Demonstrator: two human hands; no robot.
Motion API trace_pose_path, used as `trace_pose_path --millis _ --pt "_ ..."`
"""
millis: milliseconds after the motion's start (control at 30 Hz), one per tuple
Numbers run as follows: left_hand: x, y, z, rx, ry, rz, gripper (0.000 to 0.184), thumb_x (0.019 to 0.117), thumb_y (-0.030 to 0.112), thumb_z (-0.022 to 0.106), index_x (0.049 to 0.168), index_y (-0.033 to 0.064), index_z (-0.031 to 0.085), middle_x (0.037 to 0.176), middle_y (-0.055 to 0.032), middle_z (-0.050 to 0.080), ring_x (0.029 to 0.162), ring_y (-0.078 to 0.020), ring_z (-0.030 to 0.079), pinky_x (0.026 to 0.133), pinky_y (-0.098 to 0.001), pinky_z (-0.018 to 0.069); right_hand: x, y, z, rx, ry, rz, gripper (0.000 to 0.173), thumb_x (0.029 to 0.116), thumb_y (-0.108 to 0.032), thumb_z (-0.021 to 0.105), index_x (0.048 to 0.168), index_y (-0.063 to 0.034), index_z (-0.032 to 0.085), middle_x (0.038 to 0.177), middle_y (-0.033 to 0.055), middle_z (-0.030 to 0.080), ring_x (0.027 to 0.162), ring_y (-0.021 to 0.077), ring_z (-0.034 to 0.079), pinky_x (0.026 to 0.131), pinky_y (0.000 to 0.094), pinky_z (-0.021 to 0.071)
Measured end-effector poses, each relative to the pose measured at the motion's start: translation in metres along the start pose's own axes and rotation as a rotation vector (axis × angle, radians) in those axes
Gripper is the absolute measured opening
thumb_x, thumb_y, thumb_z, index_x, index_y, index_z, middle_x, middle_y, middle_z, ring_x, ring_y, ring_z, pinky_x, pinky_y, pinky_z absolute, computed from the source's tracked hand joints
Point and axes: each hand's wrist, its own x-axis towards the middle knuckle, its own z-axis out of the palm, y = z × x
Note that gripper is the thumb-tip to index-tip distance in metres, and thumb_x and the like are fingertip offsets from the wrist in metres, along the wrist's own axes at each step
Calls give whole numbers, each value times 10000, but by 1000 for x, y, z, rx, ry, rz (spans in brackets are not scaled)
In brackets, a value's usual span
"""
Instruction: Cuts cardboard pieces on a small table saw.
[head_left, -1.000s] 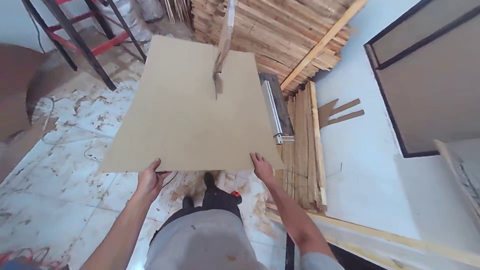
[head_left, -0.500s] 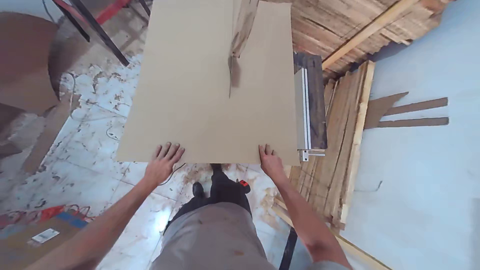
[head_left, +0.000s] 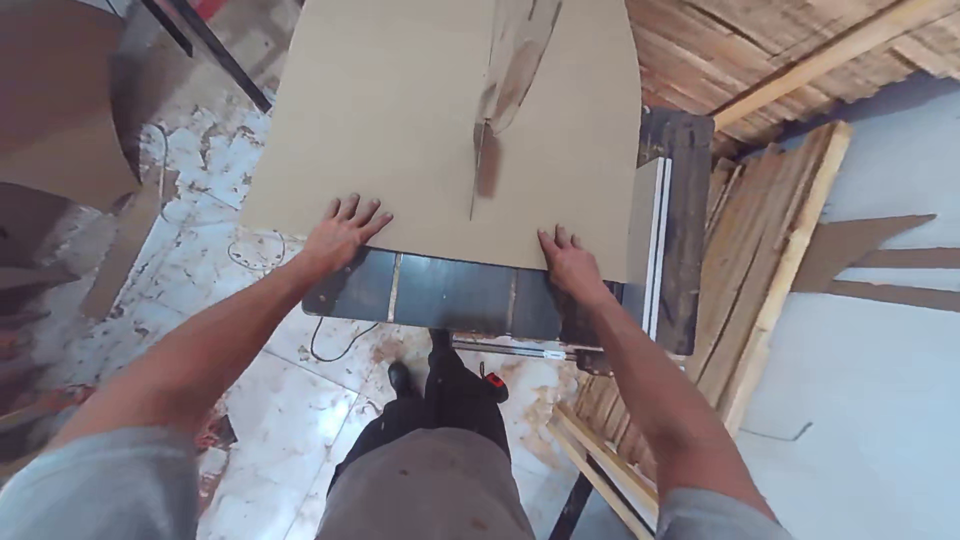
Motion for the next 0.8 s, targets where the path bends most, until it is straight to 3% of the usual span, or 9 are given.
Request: trace_pose_path --millis 133,233,333,400,500,567,700,800 --pt "53 -22 -16 17 25 -22 795 963 -62 548 1613 343 335 1678 -148 302 1514 -504 274 1144 -746 273 51 12 -23 3 62 -1 841 868 -72 731 1605 -269 377 1625 255 340 1313 595 487 841 721 532" --pt "87 -31 -23 30 37 -66 769 985 -58 516 1616 340 327 1678 -145 304 1512 -513 268 1126 -761 283 85 18 -40 -2 75 14 837 881 -38 707 1611 -265 367 1631 261 328 1317 608 476 849 733 524" --pt "96 -35 -26 37 36 -91 814 959 -88 531 1616 345 323 1677 -142 306 1502 -521 284 1131 -740 299 111 21 -55 -52 91 37 892 854 20 689 1625 -248 329 1628 261 336 1327 607 471 866 731 521" --pt "89 -41 -40 41 66 -94 854 920 -132 539 1615 319 334 1667 -146 328 1480 -526 323 1146 -703 316 114 25 -74 -95 162 25 767 905 34 627 1599 -174 375 1575 266 418 1286 583 522 859 711 532" --pt "59 -56 -75 43 113 -87 810 898 -138 575 1589 247 402 1614 -146 422 1435 -495 421 1109 -655 407 99 38 -128 -168 249 -22 449 950 18 583 1395 -45 573 1301 290 625 1088 547 643 773 719 531" --pt "36 -68 -95 47 129 -67 792 878 -155 580 1558 234 460 1582 -113 478 1412 -461 472 1051 -662 458 81 52 -164 -227 235 11 292 957 -10 597 1245 -39 634 1135 284 676 989 535 669 734 722 517" --pt "-29 -68 -122 50 156 -16 772 841 -212 563 1514 165 525 1528 -134 537 1365 -447 529 1045 -652 470 17 82 -224 -257 251 154 272 941 -32 639 1211 -17 666 1030 362 665 979 603 641 748 768 481" --pt "-93 -36 -133 49 212 -3 719 841 -190 589 1474 150 575 1502 -121 568 1350 -433 553 1027 -659 482 -62 110 -242 -265 376 192 293 943 -92 685 1233 -52 696 1010 381 671 966 635 634 753 800 463"
